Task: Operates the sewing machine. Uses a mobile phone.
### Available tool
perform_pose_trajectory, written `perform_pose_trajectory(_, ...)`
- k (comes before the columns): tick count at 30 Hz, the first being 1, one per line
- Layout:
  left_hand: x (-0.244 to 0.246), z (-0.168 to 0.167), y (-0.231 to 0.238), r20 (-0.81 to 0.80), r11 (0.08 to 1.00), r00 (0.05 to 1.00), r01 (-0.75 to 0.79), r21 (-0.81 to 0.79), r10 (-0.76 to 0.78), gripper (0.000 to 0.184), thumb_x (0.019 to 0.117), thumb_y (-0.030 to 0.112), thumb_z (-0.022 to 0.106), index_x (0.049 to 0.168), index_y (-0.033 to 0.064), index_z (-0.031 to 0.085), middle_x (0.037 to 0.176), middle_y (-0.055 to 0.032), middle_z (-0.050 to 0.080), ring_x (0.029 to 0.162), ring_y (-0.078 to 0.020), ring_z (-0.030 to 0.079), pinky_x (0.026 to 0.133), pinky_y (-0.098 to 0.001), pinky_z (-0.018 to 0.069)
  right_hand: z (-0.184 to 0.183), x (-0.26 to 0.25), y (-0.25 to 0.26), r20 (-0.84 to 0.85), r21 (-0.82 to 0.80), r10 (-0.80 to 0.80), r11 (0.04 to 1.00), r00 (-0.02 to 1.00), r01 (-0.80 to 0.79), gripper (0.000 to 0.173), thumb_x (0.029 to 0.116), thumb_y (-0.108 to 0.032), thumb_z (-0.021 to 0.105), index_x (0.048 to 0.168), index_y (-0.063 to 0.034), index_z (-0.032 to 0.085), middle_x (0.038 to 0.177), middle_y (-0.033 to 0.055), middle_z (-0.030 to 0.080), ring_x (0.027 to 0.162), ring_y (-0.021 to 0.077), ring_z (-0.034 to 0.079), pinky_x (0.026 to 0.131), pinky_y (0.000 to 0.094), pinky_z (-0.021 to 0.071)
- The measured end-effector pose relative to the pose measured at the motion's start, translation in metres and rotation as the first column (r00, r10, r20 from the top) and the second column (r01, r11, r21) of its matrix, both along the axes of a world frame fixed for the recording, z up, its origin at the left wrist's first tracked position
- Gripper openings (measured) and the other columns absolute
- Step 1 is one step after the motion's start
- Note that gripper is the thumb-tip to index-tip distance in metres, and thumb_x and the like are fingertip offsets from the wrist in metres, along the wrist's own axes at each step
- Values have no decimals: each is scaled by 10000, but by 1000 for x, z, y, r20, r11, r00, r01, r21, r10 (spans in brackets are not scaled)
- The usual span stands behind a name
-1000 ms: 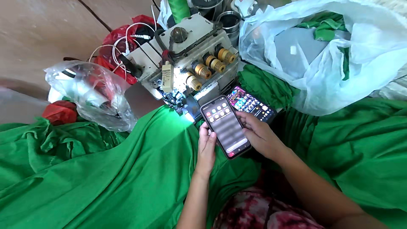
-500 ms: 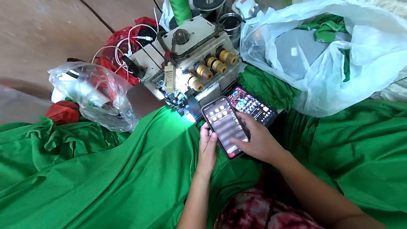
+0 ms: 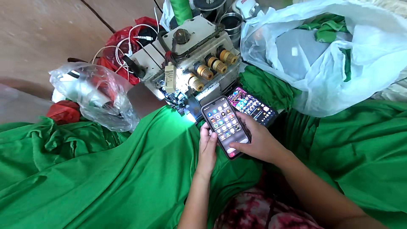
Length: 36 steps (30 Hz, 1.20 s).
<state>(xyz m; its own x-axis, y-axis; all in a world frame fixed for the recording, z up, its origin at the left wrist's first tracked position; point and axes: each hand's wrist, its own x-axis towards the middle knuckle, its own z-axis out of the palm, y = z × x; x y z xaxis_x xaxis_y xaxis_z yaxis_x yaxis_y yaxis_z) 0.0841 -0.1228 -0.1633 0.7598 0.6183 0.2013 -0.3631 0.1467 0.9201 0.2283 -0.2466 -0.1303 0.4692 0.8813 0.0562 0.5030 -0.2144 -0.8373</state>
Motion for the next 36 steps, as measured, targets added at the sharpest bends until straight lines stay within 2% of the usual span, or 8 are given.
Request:
perform_pose_trajectory(5,0,0,0,3,1000,1000,5,2,-5,349,1086,174,351,1377,-17,320,1206,-82,618,1066,-140,675,918,-337,589,-1,3,0,-82,46,22,999,996,-18,870,861,-527,721,1514,-38,419,1257,129,664,1082,139,668,922,326,567)
perform_pose_trajectory(8,0,0,2,14,1000,1000,18,-11,-18,366,1085,187,359,1386,-18,318,1217,-82,623,1082,-145,673,942,-344,582,-2,7,0,-273,193,82,981,959,-29,586,1008,-343,561,1455,19,447,1166,94,676,1000,71,675,863,249,579)
perform_pose_trajectory(11,1,1,3,-3,1000,1000,14,-14,-15,395,1082,190,347,1404,-37,313,1226,-96,613,1087,-155,668,946,-351,580,1,10,2,-562,159,48,986,825,51,538,1052,-349,341,1469,-25,448,1201,84,685,1044,133,694,897,321,593)
perform_pose_trajectory(16,1,13,0,-50,1000,999,19,-9,-20,379,1086,171,326,1401,-39,301,1214,-86,620,1068,-145,678,924,-343,590,14,9,5,-752,170,61,980,657,104,482,1082,-290,246,1406,-23,483,1189,63,691,1049,123,700,917,300,590)
perform_pose_trajectory(24,6,38,-3,-122,996,991,63,63,-55,399,1082,112,298,1438,-68,281,1246,-99,612,1074,-127,679,917,-320,597,22,16,4,-818,197,78,969,570,151,301,1078,-147,312,1275,-31,508,1096,74,708,970,136,721,862,304,612)
perform_pose_trajectory(29,-3,40,-20,-271,910,946,-52,411,177,731,1092,402,353,1554,-132,164,1504,-256,466,1253,-201,620,980,-342,566,23,34,1,-729,241,27,945,684,220,275,1075,-142,344,1238,-37,539,1047,41,706,936,99,707,855,290,603)
perform_pose_trajectory(33,-44,34,-46,-213,767,956,-17,641,200,554,1087,425,436,1476,30,427,1440,-110,587,1322,-111,565,1106,-323,470,37,69,-3,-631,231,-104,921,769,315,260,1074,-130,361,1239,-43,541,988,27,698,866,79,696,800,280,598)
perform_pose_trajectory(36,-83,17,-67,-282,825,959,188,533,-36,380,1078,328,504,1278,32,633,1279,-89,692,1257,-89,602,1103,-322,463,49,103,-6,-544,226,-173,912,821,342,301,1090,-164,346,1296,-54,536,1013,38,688,868,91,682,795,300,586)
